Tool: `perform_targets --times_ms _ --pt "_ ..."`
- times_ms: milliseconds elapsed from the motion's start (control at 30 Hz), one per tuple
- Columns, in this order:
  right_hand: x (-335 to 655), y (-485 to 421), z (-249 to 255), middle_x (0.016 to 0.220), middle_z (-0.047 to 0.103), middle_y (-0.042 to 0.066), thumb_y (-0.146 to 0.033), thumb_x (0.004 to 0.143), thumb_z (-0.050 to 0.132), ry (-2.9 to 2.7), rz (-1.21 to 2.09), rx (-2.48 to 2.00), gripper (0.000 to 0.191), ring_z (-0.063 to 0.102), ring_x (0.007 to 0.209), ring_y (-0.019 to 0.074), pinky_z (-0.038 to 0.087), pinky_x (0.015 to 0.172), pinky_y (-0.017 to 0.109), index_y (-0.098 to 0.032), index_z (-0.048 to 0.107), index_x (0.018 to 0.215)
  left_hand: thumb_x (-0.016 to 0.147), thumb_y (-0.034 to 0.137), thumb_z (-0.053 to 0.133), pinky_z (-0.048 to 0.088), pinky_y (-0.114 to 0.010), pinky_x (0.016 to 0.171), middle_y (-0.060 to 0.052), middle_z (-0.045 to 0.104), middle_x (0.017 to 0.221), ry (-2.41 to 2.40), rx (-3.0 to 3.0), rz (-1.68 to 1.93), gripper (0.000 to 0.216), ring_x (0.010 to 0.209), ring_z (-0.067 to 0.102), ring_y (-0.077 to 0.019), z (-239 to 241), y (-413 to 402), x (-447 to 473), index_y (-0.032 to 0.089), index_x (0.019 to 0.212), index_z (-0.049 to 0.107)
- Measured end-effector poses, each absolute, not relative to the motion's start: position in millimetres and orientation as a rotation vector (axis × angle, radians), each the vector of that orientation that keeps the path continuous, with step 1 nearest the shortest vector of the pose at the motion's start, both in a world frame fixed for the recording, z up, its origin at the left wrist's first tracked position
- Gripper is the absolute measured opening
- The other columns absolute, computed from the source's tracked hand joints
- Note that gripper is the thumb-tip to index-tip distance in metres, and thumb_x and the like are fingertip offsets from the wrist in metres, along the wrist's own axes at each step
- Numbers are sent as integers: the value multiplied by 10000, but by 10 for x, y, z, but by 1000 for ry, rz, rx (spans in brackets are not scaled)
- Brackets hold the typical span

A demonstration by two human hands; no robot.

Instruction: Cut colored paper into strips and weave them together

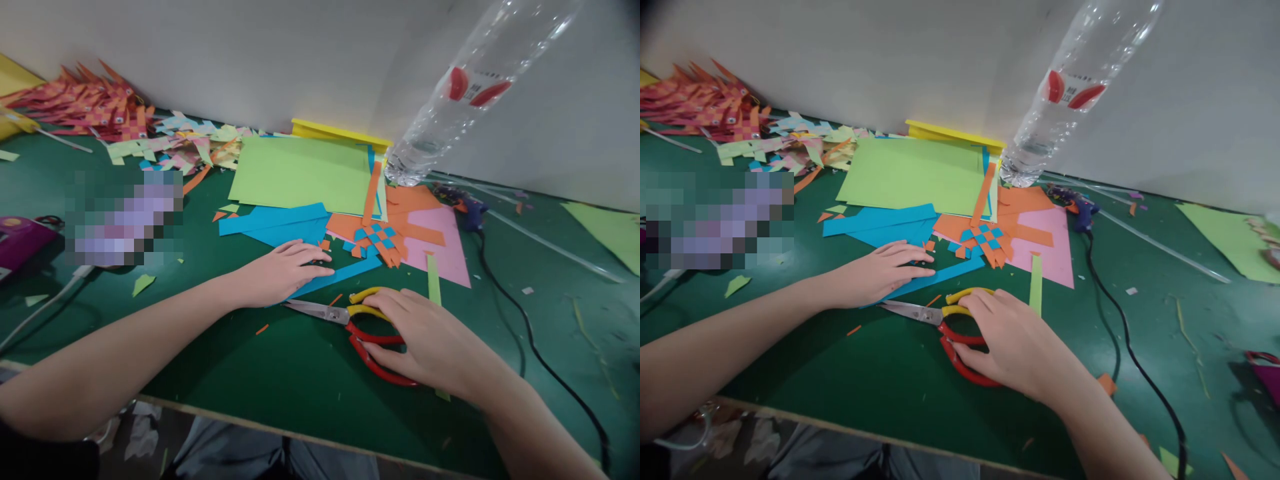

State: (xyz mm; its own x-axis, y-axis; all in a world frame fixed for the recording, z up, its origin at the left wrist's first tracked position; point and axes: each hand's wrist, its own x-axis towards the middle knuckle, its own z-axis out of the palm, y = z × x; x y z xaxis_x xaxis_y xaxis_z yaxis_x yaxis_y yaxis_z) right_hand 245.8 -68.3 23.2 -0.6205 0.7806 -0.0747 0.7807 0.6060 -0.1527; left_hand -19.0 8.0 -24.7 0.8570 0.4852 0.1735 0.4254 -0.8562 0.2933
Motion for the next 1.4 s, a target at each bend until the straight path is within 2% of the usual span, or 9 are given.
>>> perform_targets --times_ms 133,400,900,1400 --pt "2372 -681 227 1086 695 102 -401 860 586 2839 -272 1316 362 653 932 271 528 806 431 -171 603 1139 1007 176 364 223 -426 1159 -86 485 1410 685 2797 337 359 1365 347 -221 -221 78 -176 188 1332 516" --pt "2327 -686 206 1075 686 105 -369 861 599 2943 -277 1296 340 638 953 266 529 826 435 -178 606 1142 1009 230 404 220 -417 1162 -74 473 1422 702 2765 357 346 1360 357 -214 -249 95 -176 218 1335 517" --pt "2361 -649 225 1165 657 118 -375 866 576 2869 -393 1327 375 589 1101 282 504 887 448 -172 570 1181 1013 233 420 222 -400 1157 -83 487 1410 674 2825 357 340 1359 366 -215 -248 98 -188 186 1335 516" --pt "2244 -623 195 1155 664 119 -360 860 601 2916 -412 1258 400 590 1062 271 441 924 442 -142 571 1194 1012 255 425 240 -410 1148 -93 491 1406 688 2903 363 341 1352 381 -223 -268 83 -188 185 1335 512"
